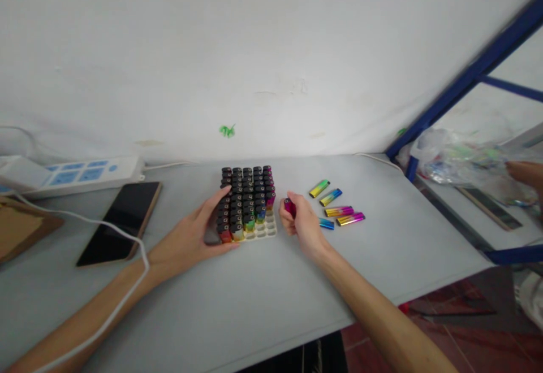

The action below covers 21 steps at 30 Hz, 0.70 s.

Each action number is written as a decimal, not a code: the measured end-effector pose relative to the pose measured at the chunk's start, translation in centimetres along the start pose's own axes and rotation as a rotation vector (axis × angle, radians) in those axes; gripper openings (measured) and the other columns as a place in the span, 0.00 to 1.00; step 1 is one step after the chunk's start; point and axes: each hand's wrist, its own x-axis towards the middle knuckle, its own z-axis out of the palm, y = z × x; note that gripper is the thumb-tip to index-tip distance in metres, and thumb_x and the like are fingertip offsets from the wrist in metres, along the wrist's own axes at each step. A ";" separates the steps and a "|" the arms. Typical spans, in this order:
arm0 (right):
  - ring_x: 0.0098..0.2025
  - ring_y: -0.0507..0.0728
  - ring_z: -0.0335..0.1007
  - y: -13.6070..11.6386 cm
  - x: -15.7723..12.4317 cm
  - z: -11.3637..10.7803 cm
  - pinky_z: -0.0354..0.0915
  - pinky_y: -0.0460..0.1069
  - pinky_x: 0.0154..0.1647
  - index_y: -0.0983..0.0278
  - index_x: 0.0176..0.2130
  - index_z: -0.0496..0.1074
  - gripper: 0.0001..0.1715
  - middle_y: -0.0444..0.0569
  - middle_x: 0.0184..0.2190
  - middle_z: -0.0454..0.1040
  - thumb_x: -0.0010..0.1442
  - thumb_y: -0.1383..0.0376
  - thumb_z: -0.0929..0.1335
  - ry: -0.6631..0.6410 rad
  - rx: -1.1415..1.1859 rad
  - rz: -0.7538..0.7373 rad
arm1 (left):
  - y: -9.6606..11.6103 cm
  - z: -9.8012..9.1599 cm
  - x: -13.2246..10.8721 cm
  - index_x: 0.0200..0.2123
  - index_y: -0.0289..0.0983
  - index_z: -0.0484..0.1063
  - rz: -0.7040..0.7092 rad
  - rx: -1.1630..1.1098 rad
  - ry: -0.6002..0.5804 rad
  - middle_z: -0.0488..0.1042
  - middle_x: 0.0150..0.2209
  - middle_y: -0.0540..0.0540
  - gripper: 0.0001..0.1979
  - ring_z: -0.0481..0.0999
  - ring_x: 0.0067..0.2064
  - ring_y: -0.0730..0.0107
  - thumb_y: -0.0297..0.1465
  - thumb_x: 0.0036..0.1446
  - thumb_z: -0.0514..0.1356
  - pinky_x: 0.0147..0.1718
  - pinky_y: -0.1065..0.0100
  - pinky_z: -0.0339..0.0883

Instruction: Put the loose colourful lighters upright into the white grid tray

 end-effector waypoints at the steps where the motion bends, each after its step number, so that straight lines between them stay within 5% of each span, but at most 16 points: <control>1: 0.20 0.50 0.39 0.1 0.0 0.0 0.43 0.49 0.20 0.55 0.20 0.54 0.35 0.37 0.16 0.49 0.67 0.38 0.63 0.017 -0.013 -0.003 | -0.1 0.0 0.0 0.85 0.51 0.48 -0.007 -0.003 -0.008 0.61 0.83 0.42 0.60 0.68 0.79 0.33 0.60 0.61 0.71 0.77 0.37 0.65; 5: 0.19 0.50 0.41 0.3 -0.2 0.1 0.44 0.49 0.20 0.55 0.20 0.54 0.34 0.37 0.15 0.50 0.66 0.39 0.64 0.043 -0.016 -0.009 | -0.7 0.2 0.0 0.85 0.53 0.46 -0.014 -0.034 -0.009 0.62 0.83 0.41 0.63 0.70 0.77 0.30 0.65 0.57 0.72 0.77 0.34 0.65; 11: 0.20 0.49 0.44 0.1 0.1 -0.2 0.45 0.47 0.21 0.59 0.29 0.67 0.41 0.34 0.19 0.52 0.63 0.26 0.68 0.043 0.062 -0.007 | -0.9 0.4 0.0 0.86 0.58 0.44 0.015 -0.045 -0.003 0.61 0.83 0.43 0.64 0.70 0.78 0.30 0.65 0.57 0.73 0.77 0.32 0.65; 18: 0.38 0.56 0.74 0.6 0.8 -2.6 0.75 0.51 0.35 0.59 0.43 0.81 0.40 0.49 0.40 0.75 0.66 0.27 0.71 0.079 -0.166 -0.323 | -0.7 0.2 0.0 0.86 0.56 0.45 0.029 -0.028 0.006 0.64 0.82 0.42 0.63 0.72 0.76 0.32 0.64 0.58 0.73 0.75 0.34 0.68; 21: 0.45 0.59 0.76 0.8 1.0 -3.3 0.77 0.51 0.39 0.59 0.45 0.83 0.36 0.51 0.44 0.77 0.63 0.31 0.76 0.206 -0.264 -0.405 | -0.6 0.1 0.1 0.86 0.55 0.45 0.028 -0.005 0.010 0.65 0.82 0.42 0.63 0.73 0.76 0.31 0.63 0.58 0.72 0.75 0.34 0.69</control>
